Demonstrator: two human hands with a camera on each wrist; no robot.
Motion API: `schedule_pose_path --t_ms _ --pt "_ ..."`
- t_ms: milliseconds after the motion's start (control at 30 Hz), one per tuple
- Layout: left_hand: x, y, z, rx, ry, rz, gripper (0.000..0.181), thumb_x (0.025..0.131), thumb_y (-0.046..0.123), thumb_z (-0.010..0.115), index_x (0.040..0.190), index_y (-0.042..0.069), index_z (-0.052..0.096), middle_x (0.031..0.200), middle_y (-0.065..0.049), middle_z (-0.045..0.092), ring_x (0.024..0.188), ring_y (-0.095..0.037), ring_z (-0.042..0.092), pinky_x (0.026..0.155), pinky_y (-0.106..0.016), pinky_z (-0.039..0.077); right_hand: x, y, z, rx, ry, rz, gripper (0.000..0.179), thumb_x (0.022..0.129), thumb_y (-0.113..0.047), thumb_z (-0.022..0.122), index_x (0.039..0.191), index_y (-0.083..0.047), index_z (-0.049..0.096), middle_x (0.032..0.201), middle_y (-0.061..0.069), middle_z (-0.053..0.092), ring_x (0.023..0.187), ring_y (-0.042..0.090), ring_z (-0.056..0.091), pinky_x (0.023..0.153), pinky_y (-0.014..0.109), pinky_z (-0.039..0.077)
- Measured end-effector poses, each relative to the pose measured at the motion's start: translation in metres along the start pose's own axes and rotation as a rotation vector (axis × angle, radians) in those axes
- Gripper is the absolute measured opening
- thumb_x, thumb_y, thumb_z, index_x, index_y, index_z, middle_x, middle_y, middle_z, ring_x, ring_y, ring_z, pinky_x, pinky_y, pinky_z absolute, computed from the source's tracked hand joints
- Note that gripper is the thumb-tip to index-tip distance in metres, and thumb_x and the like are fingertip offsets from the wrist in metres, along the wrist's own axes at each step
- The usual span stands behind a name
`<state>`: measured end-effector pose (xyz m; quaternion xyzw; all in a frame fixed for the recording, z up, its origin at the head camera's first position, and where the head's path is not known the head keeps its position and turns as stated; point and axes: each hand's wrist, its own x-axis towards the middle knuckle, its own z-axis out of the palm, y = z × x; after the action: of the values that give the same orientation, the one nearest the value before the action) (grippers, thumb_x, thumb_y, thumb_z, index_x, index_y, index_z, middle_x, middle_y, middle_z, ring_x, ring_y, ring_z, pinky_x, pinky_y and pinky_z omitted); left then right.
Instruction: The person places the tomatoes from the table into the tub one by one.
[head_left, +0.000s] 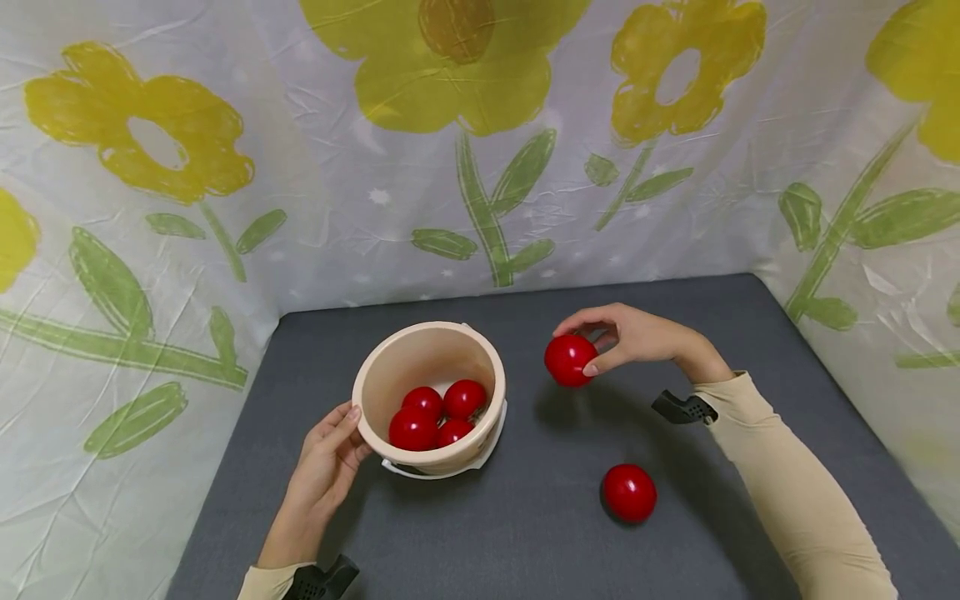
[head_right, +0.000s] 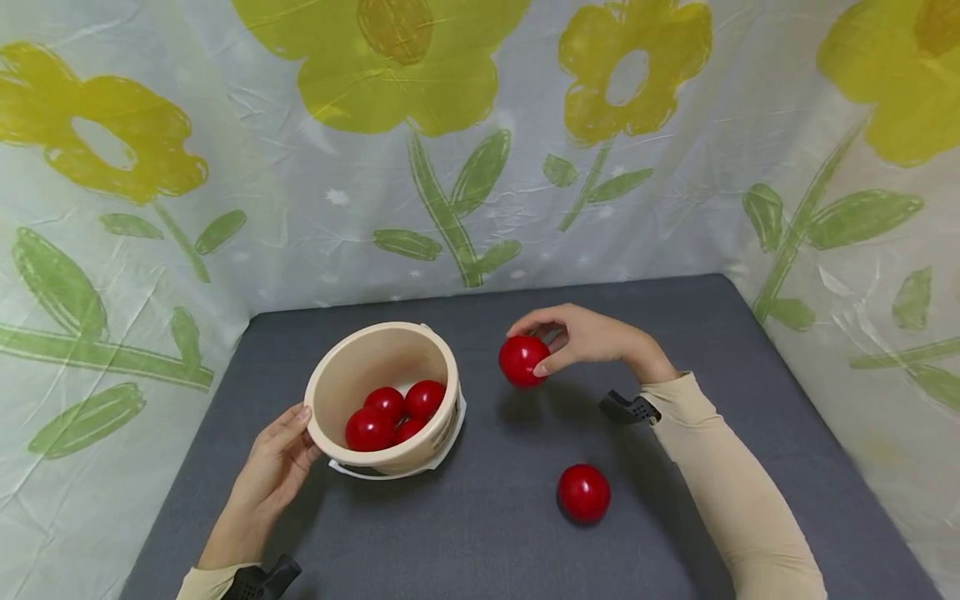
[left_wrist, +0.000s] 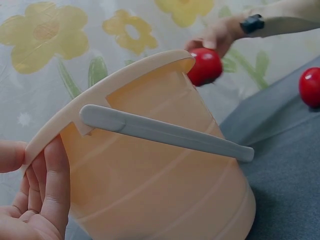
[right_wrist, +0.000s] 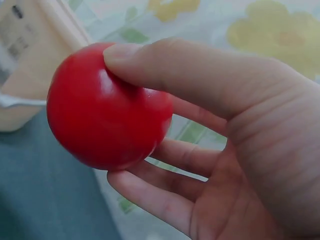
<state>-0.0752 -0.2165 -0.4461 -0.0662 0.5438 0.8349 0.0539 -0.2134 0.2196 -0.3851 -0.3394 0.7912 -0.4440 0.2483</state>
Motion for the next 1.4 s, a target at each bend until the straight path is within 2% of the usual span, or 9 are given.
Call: schedule_pose_path --t_ms 300,467,567,967,1400 --pt "0.0 -0.001 0.0 -0.011 -0.003 0.006 0.016 0.104 0.014 0.049 0.117 0.007 0.055 0.105 0.0 0.067 0.086 -0.009 0.066 0.071 -0.021 0.06 0.045 -0.036 -0.014 0.016 -0.062 -0.008 0.059 0.083 -0.015 0.078 0.137 -0.011 0.055 0.139 0.01 0.056 0.119 0.027 0.056 0.091 0.036 0.058" --pt "0.0 -0.001 -0.001 -0.016 -0.005 0.01 0.016 0.104 0.014 0.049 0.117 0.006 0.055 0.104 0.001 0.067 0.086 -0.009 0.066 0.071 -0.021 0.06 0.076 -0.054 -0.014 0.035 -0.119 -0.086 0.059 0.082 -0.012 0.078 0.137 -0.008 0.055 0.136 0.011 0.058 0.118 0.028 0.058 0.091 0.038 0.058" --pt "0.0 -0.001 -0.001 -0.018 -0.004 0.012 0.016 0.104 0.014 0.049 0.117 0.006 0.055 0.105 0.001 0.067 0.086 -0.009 0.066 0.072 -0.021 0.06 0.093 -0.063 -0.01 0.034 -0.155 -0.132 0.058 0.082 -0.012 0.078 0.136 -0.008 0.055 0.134 0.01 0.059 0.117 0.028 0.058 0.091 0.04 0.059" --pt "0.002 -0.002 -0.001 -0.025 -0.018 0.02 0.015 0.104 0.013 0.048 0.115 0.008 0.056 0.105 0.0 0.066 0.086 -0.009 0.066 0.071 -0.021 0.06 0.149 -0.089 0.012 -0.017 -0.3 -0.191 0.055 0.083 -0.013 0.075 0.135 -0.007 0.055 0.13 0.01 0.061 0.118 0.023 0.058 0.099 0.043 0.054" --pt "0.002 -0.002 -0.001 -0.04 -0.041 0.03 0.016 0.105 0.012 0.046 0.113 0.011 0.06 0.104 0.001 0.067 0.086 -0.009 0.067 0.072 -0.022 0.06 0.188 -0.102 0.035 -0.056 -0.408 -0.211 0.052 0.083 -0.018 0.075 0.132 -0.012 0.058 0.13 0.003 0.062 0.12 0.018 0.058 0.098 0.035 0.054"
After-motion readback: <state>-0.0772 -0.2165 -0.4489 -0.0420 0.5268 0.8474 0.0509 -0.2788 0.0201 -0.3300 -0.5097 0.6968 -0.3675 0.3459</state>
